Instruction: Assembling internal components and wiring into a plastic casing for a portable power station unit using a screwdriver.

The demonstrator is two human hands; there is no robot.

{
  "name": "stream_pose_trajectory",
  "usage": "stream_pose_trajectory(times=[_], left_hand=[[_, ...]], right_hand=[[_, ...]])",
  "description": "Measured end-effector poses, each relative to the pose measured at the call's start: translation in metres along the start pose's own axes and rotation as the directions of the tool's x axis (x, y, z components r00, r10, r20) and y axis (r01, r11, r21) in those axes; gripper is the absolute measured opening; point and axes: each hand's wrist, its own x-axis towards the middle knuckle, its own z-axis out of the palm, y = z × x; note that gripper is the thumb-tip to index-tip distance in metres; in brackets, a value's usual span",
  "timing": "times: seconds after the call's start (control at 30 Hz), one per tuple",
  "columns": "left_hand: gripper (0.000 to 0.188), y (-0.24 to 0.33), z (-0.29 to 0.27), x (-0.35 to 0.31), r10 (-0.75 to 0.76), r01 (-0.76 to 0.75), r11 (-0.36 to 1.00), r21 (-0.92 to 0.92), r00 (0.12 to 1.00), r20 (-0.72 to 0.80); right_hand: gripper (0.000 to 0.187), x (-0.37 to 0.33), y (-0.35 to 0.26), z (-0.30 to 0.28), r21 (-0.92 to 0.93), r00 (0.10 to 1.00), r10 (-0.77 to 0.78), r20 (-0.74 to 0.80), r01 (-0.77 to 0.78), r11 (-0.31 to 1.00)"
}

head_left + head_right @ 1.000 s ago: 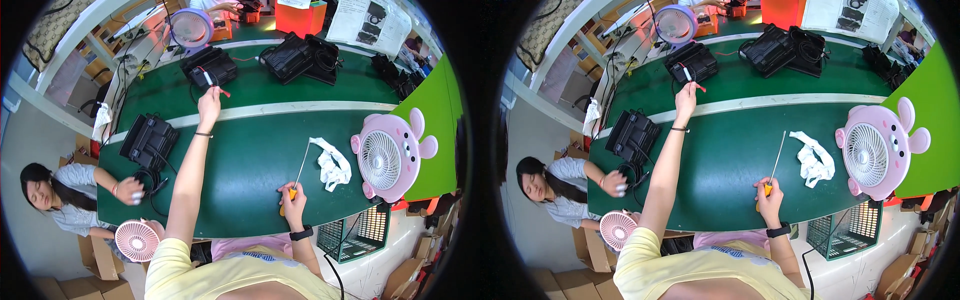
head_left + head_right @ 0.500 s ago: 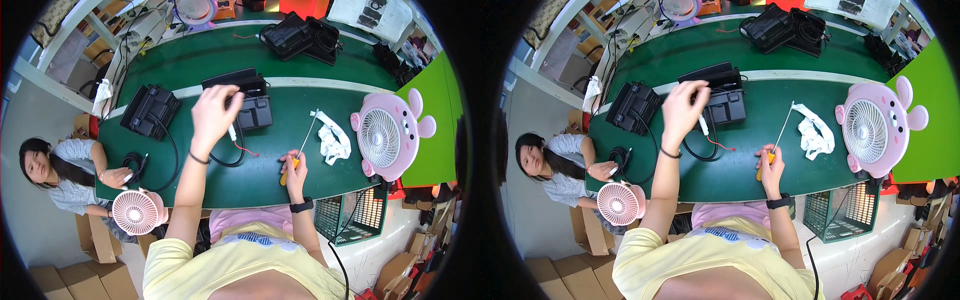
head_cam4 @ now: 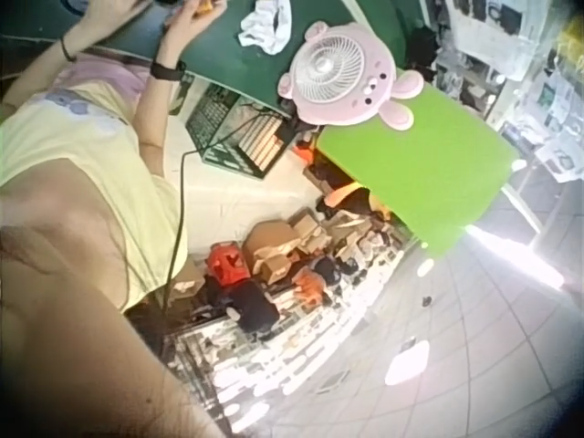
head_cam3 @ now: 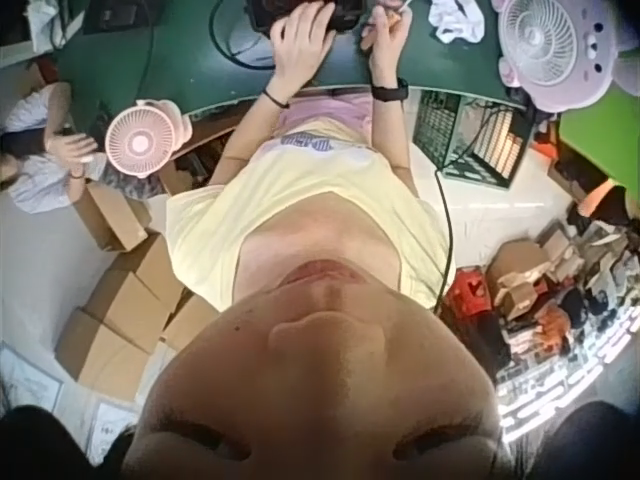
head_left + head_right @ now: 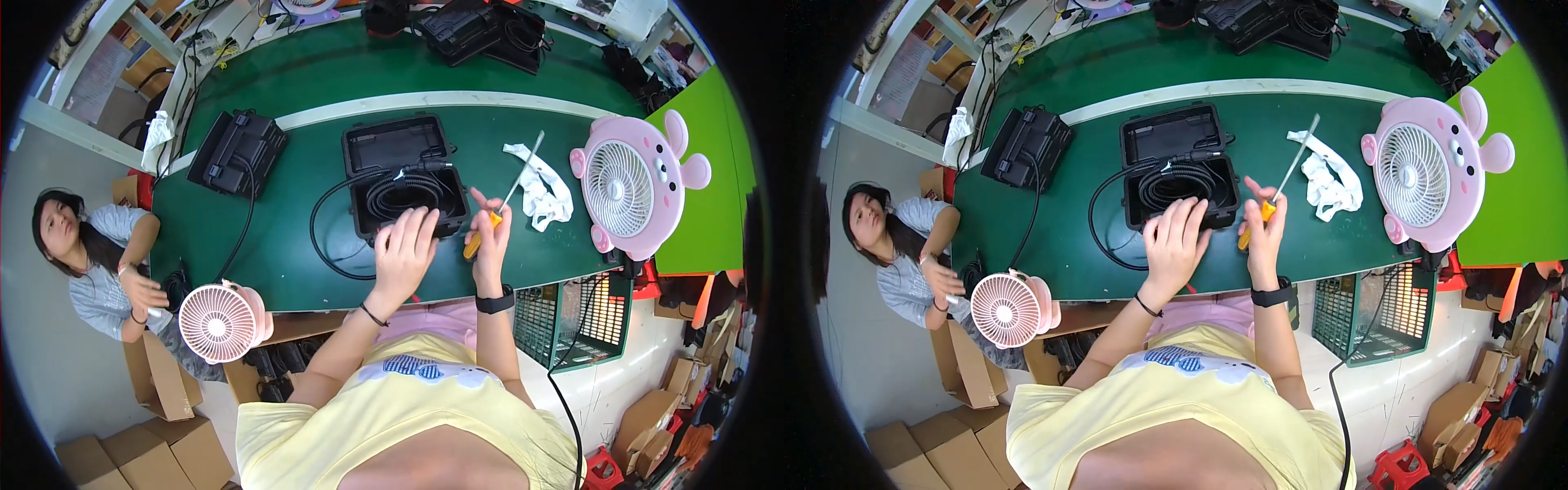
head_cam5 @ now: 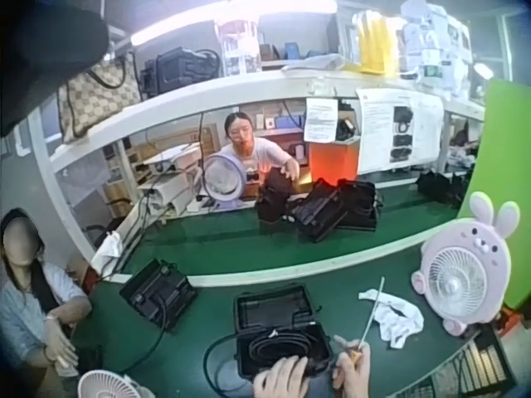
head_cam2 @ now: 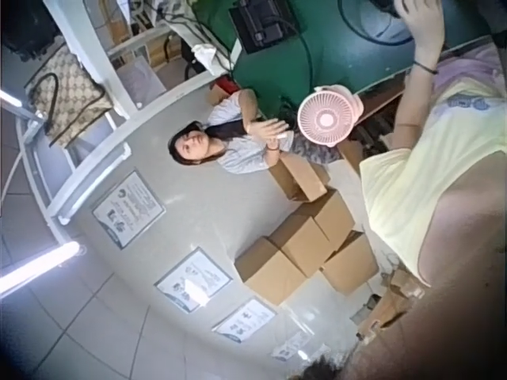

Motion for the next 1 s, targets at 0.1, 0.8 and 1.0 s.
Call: stream_pose_trajectory(times=[0.1, 0.8, 1.0], left_hand=[[0.055, 0.011, -0.025, 0.001, -0.044, 0.051, 0.991, -0.123, 0.997, 0.059], [0.04, -0.063, -0.053, 0.065, -0.325, 0.136, 0.887, -0.441, 0.862, -0.388], [0.035, -0.097, -0.063, 0.03, -0.125, 0.135, 0.99, 0.036, 0.969, -0.212]], right_hand=[[0.029, 0.0, -0.009, 0.014, -0.208, 0.999, 0.052, 0.007, -0.049, 0.977], [0.033, -0.033, 0.008, -0.013, -0.165, 0.994, 0.03, -0.107, -0.047, 0.985], [0.033, -0.035, 0.005, -0.01, -0.178, 0.994, 0.031, -0.109, -0.05, 0.983]])
